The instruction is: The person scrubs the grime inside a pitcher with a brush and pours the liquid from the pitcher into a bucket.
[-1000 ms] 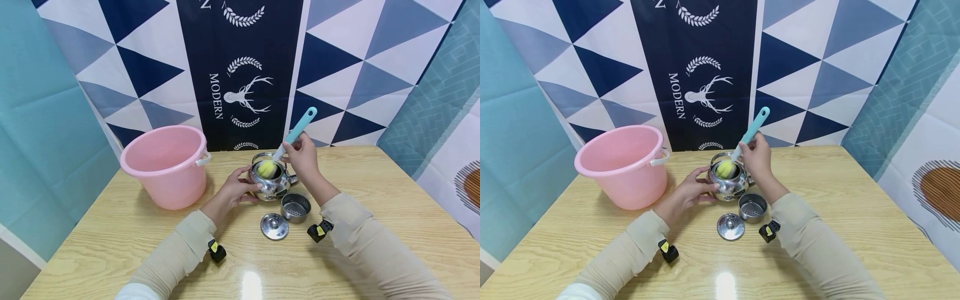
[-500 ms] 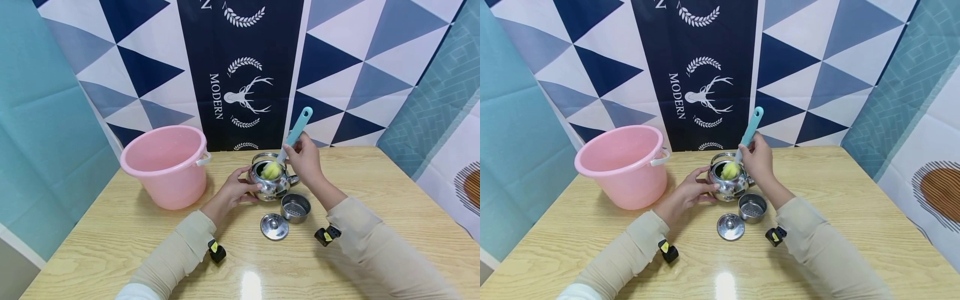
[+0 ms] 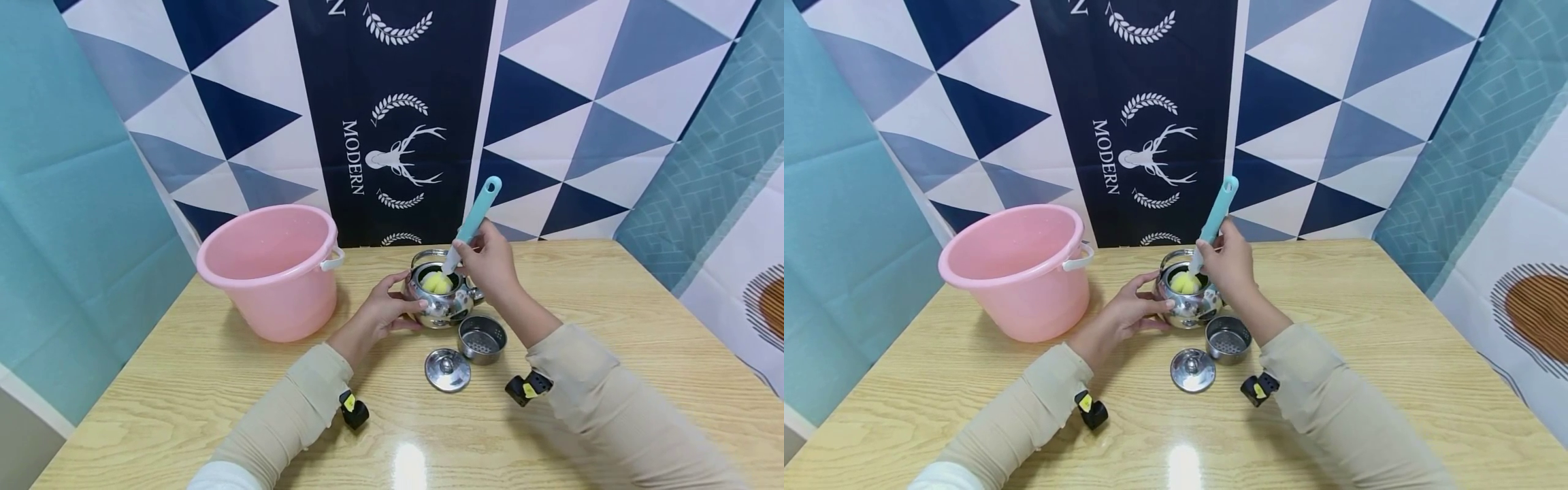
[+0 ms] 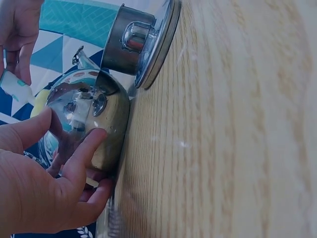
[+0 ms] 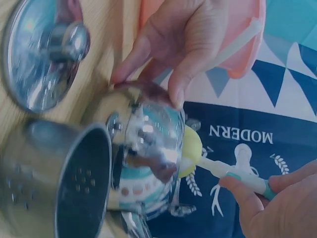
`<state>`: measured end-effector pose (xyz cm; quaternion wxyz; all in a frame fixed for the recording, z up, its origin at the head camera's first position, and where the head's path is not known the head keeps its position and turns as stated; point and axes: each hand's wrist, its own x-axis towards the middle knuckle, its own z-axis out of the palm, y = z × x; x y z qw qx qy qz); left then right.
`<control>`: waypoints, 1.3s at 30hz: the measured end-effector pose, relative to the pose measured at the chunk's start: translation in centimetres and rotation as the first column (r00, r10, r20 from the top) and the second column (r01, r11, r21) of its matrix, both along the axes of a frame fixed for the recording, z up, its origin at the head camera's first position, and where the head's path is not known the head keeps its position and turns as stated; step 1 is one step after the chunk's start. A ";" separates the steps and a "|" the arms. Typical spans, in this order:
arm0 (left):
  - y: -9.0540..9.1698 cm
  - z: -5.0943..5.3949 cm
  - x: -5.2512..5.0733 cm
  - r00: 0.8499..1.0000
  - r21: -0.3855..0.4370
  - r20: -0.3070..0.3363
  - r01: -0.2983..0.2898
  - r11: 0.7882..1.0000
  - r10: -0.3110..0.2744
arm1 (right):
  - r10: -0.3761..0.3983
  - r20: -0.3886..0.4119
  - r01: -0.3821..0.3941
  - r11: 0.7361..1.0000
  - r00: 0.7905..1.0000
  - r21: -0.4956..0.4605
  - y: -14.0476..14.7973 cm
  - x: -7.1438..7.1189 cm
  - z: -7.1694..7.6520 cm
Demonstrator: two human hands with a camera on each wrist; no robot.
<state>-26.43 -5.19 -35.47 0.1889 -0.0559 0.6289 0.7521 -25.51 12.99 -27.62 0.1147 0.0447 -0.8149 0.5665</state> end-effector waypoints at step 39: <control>0.1 0.3 0.2 1.000 -0.018 0.006 -0.007 1.000 0.007 | 0.021 -0.154 0.021 0.964 0.988 0.264 0.4 0.8 0.1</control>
